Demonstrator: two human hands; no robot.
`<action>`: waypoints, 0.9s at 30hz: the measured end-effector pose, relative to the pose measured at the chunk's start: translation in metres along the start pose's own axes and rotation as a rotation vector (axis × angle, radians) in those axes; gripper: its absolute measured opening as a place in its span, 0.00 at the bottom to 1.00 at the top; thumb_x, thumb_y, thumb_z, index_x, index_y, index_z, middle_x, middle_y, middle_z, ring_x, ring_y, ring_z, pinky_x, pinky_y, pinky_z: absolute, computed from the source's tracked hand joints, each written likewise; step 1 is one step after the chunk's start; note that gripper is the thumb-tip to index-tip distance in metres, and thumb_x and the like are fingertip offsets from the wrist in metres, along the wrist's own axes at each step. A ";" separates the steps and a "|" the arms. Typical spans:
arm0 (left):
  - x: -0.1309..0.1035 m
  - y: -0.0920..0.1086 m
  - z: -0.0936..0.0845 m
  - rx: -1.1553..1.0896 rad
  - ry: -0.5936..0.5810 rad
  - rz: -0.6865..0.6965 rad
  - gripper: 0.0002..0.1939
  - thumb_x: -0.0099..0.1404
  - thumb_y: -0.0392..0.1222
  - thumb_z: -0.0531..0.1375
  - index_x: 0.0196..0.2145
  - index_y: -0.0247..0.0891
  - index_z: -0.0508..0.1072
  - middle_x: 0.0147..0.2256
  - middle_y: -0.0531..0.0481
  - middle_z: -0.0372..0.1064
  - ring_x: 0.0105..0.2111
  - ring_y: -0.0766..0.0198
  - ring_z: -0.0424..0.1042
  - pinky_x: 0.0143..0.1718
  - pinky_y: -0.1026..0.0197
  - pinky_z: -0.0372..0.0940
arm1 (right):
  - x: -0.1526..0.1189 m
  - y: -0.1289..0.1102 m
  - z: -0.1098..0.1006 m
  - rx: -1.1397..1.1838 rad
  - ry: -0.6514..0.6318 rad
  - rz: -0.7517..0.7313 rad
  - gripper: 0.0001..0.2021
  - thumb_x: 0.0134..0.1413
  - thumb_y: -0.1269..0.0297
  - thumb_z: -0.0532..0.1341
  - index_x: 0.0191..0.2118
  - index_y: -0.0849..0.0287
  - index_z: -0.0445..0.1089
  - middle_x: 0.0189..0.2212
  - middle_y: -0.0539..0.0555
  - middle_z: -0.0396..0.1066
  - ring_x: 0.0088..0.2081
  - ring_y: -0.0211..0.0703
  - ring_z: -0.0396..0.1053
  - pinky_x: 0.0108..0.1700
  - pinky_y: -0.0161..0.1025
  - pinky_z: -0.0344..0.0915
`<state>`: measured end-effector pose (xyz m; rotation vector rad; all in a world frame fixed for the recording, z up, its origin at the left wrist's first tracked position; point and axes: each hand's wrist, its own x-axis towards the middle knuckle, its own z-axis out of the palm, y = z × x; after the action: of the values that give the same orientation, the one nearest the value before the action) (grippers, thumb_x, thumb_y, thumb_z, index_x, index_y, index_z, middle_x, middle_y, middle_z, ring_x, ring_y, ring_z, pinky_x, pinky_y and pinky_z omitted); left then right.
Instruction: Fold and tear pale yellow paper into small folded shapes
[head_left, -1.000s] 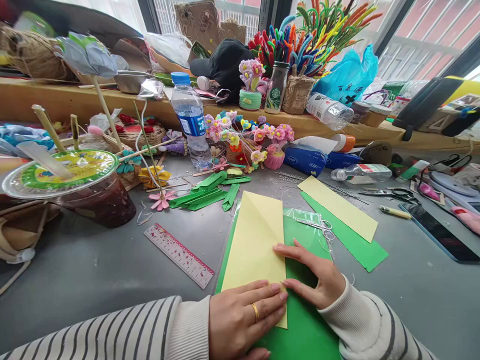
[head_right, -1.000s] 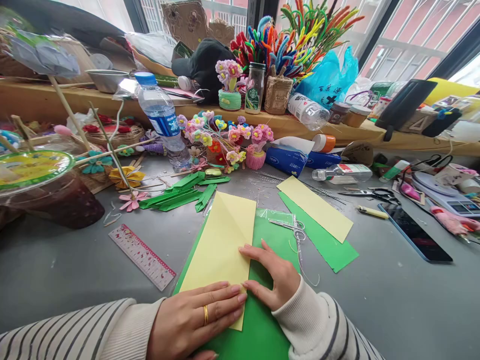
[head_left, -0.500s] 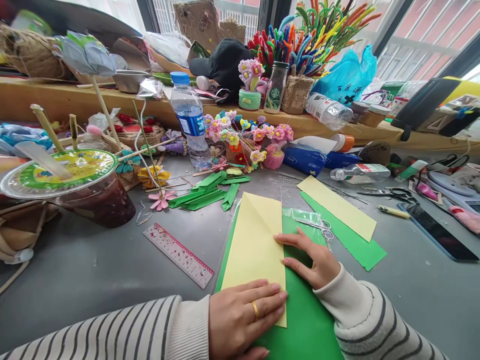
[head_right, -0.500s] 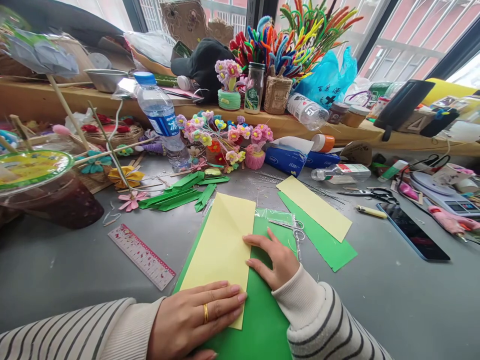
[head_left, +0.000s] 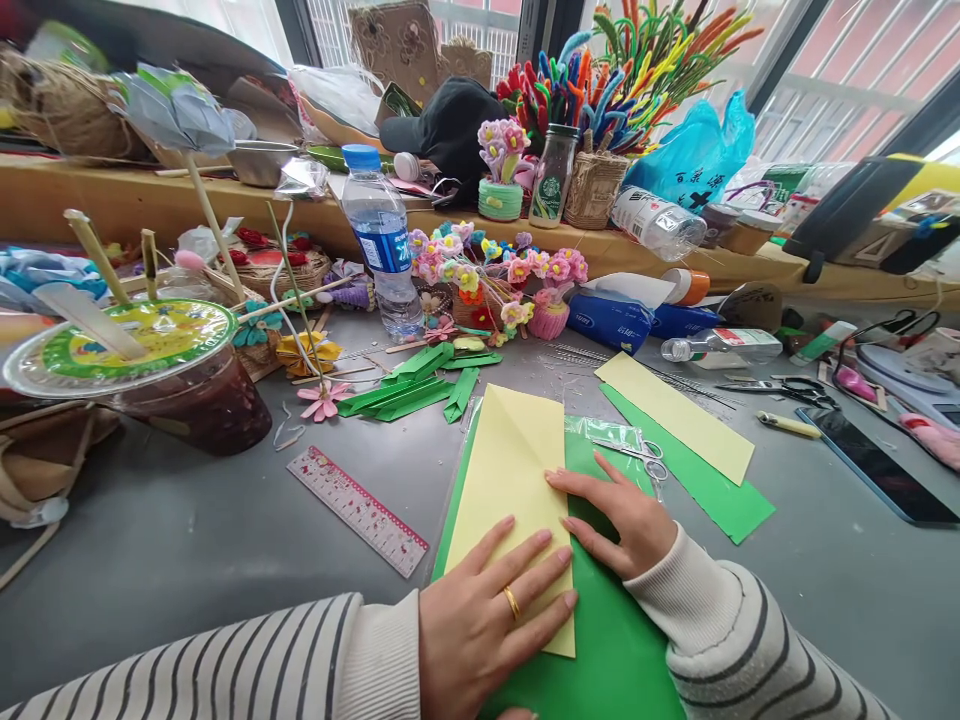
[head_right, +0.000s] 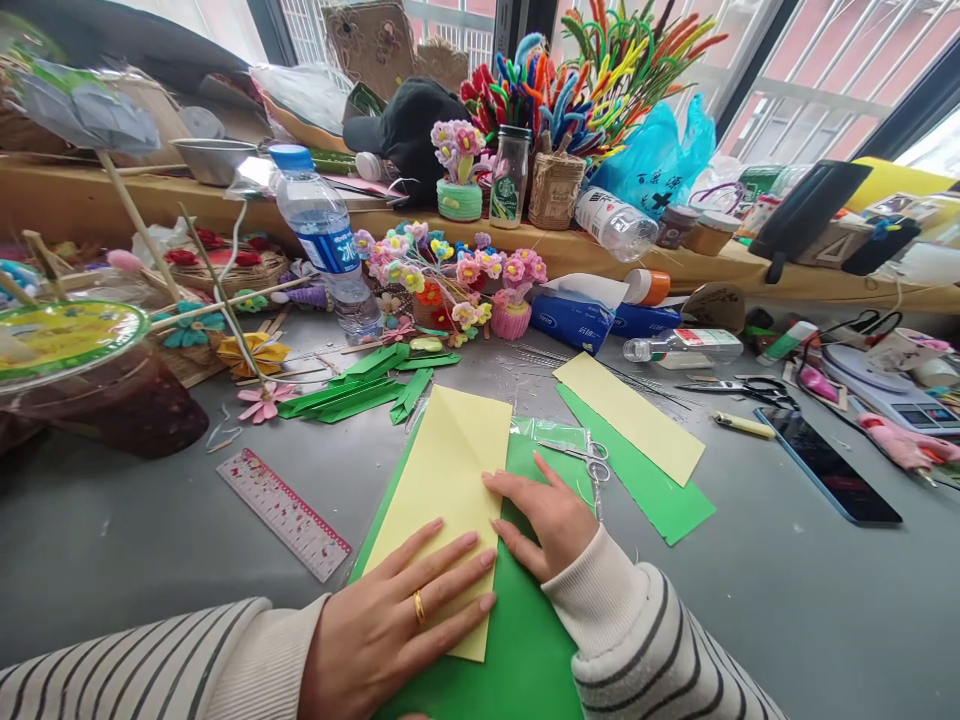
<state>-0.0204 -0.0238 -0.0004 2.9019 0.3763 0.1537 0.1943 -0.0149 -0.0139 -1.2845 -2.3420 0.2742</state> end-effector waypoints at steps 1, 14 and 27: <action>0.000 0.000 0.000 0.005 0.000 0.001 0.33 0.53 0.50 0.47 0.54 0.32 0.47 0.56 0.39 0.39 0.56 0.48 0.35 0.52 0.40 0.35 | 0.001 0.000 0.000 -0.024 0.008 -0.005 0.18 0.50 0.69 0.50 0.49 0.58 0.52 0.45 0.54 0.65 0.47 0.39 0.61 0.55 0.50 0.44; 0.000 0.000 0.002 -0.024 0.033 0.010 0.31 0.54 0.49 0.43 0.54 0.33 0.48 0.56 0.40 0.42 0.56 0.49 0.36 0.52 0.40 0.35 | 0.021 0.000 -0.004 -0.243 -0.013 0.022 0.23 0.47 0.66 0.49 0.51 0.68 0.51 0.47 0.59 0.62 0.48 0.43 0.59 0.54 0.48 0.47; 0.000 0.000 0.006 0.004 0.049 0.012 0.31 0.56 0.52 0.40 0.54 0.33 0.48 0.56 0.41 0.43 0.56 0.50 0.35 0.52 0.41 0.34 | 0.044 0.005 -0.002 -0.363 -0.042 0.064 0.29 0.47 0.64 0.48 0.54 0.76 0.44 0.50 0.64 0.56 0.51 0.45 0.54 0.54 0.47 0.46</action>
<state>-0.0201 -0.0249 -0.0063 2.9092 0.3677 0.2272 0.1785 0.0250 -0.0015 -1.5331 -2.4666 -0.1131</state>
